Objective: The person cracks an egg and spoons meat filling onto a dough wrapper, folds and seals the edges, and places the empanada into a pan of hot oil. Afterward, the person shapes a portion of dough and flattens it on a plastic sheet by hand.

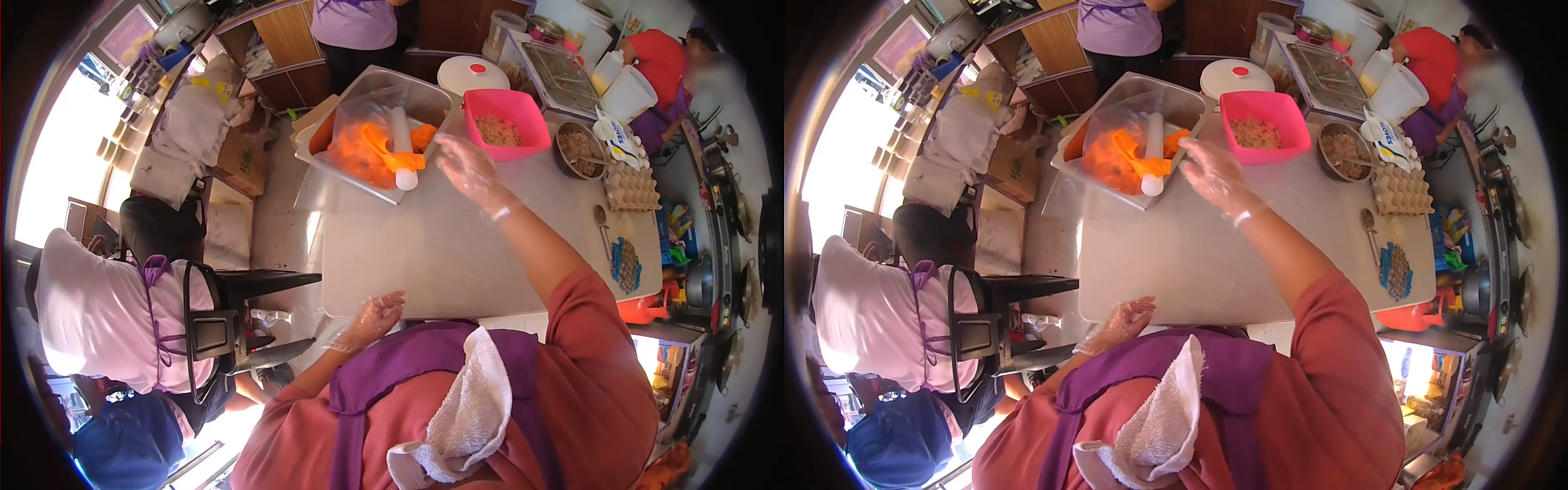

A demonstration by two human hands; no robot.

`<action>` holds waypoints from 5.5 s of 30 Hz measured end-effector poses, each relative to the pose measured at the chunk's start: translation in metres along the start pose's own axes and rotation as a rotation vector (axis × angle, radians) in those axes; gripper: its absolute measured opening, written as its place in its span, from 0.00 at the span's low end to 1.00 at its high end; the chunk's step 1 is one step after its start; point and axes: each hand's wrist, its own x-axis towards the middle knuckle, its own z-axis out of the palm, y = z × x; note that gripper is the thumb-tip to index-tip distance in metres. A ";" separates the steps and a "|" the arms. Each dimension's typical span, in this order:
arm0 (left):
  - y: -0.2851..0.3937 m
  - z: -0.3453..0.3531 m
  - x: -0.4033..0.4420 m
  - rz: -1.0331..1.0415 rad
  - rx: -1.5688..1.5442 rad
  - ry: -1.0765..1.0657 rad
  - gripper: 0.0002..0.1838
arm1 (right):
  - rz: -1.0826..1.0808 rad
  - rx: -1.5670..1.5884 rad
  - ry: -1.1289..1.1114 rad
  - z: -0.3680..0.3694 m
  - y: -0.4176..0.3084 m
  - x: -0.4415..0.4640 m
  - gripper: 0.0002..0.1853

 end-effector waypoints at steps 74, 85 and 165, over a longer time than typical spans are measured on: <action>0.266 -0.117 0.223 0.285 0.344 0.792 0.20 | 0.210 -0.836 -1.508 0.097 0.077 0.182 0.24; 0.261 -0.116 0.218 0.277 0.313 0.753 0.18 | 0.157 -0.826 -1.546 0.102 0.075 0.184 0.24; 0.044 0.101 0.168 0.225 1.028 -0.779 0.37 | 0.912 -0.280 -0.405 -0.076 0.107 -0.199 0.15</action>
